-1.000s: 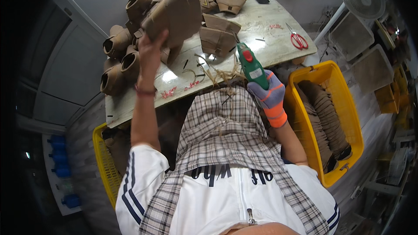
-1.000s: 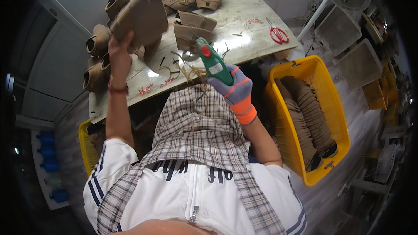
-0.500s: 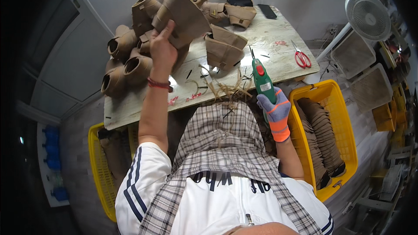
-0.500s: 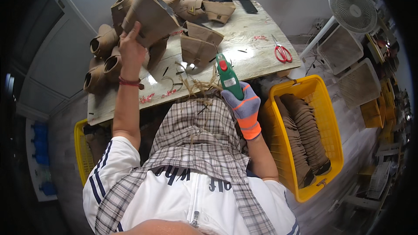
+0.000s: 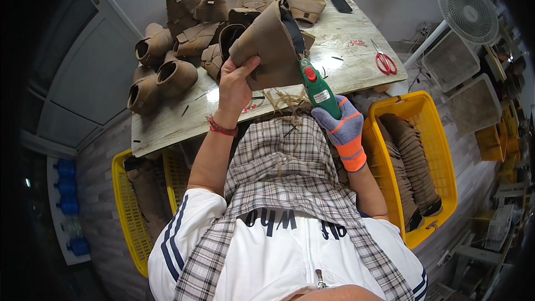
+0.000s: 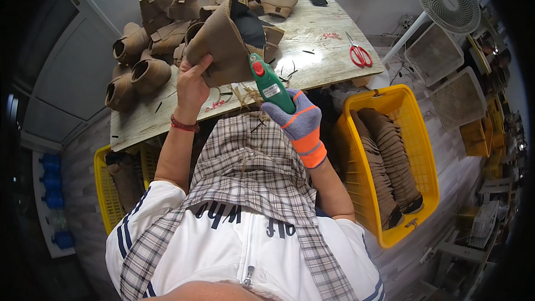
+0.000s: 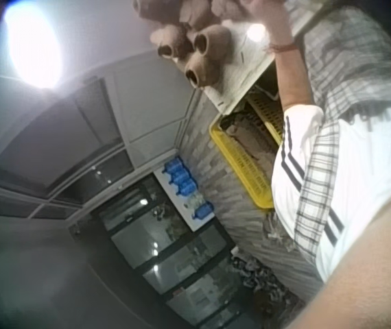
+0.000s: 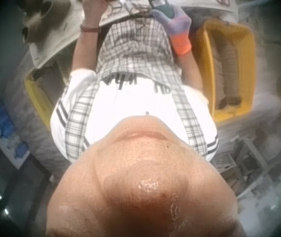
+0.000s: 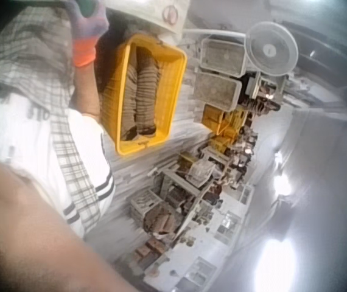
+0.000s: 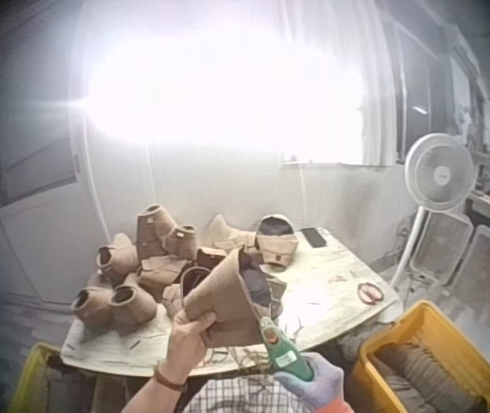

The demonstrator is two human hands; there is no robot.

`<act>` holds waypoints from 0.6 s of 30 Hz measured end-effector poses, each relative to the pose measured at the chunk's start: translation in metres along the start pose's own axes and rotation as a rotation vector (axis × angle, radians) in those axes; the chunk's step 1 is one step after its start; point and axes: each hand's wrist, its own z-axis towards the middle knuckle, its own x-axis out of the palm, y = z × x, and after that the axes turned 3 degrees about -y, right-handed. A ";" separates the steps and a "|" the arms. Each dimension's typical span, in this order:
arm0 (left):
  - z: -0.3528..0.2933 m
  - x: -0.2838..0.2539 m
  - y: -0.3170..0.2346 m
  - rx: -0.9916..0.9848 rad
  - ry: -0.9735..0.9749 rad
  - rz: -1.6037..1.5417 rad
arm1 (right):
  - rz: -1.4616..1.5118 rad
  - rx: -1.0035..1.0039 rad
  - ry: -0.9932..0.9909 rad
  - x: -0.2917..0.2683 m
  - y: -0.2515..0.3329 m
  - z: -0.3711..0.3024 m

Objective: The person uses a green rotary tool to trim excess material from the edges of several brown shoe uppers. They rotate each upper to access different sides and then use scissors to trim the interior lining of one upper.

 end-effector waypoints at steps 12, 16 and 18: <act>-0.019 -0.008 0.022 0.275 0.163 0.953 | 0.301 0.283 0.004 -0.010 0.016 0.007; -0.018 -0.021 0.026 0.633 0.320 1.336 | 0.245 0.223 -0.008 -0.017 0.010 0.014; -0.018 -0.034 0.028 0.655 0.393 1.426 | 0.245 0.210 0.006 -0.021 0.009 0.016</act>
